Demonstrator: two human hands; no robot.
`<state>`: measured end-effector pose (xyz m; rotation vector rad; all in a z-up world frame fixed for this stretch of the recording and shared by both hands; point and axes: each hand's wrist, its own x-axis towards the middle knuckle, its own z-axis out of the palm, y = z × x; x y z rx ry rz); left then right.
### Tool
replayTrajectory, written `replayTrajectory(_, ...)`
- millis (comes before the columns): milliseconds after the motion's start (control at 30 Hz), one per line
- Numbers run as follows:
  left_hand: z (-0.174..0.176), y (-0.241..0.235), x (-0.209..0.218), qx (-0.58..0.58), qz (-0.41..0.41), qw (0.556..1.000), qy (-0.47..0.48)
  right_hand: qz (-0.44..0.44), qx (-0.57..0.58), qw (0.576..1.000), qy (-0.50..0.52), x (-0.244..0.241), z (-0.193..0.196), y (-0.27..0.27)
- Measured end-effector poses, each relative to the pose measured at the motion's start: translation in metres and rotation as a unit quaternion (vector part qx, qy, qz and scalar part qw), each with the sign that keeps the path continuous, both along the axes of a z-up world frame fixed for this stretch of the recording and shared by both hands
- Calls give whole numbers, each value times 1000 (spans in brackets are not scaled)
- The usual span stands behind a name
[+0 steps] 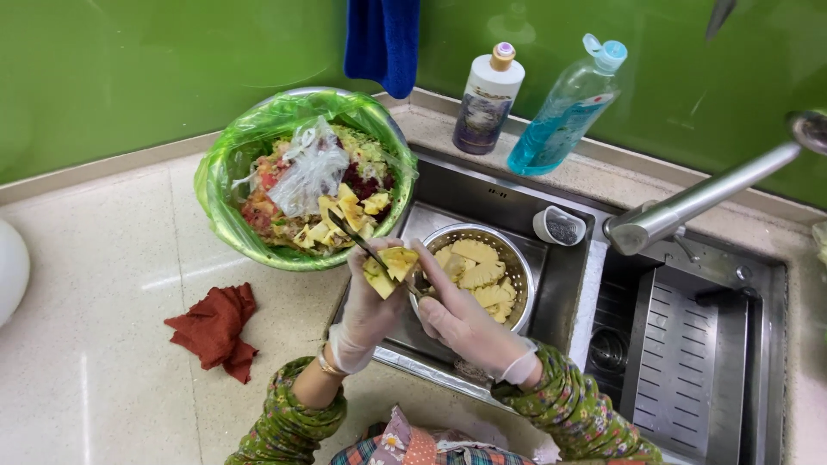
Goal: The person trims eyes and blemishes from peeled pineapple wedges with a knife over a sink, dropping trimmings into a waste bowl. They then rinse the wedges in a colander under the tap and transfer them piece by piece into a clear plastic container.
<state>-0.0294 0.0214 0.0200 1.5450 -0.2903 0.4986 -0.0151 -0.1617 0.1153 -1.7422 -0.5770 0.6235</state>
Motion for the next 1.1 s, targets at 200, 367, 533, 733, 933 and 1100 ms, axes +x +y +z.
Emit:
replayTrajectory(200,19,77,-19,-80,-34,992,96,130,83,953,262,45,41,41)
replayTrajectory(367,38,92,-40,-225,-144,944,194,105,152,913,363,84,18,82)
replayTrajectory(533,50,77,-37,-286,-193,904,254,130,174,920,325,80,13,85)
replayTrajectory(733,55,33,-14,-286,-117,908,283,10,109,984,141,42,-3,34)
replayTrajectory(933,-22,-15,20,-451,-141,830,296,-75,56,995,29,-28,-38,-32)
replayTrajectory(1100,29,-48,32,-423,-101,837,333,-83,27,947,-310,-55,-43,-53)
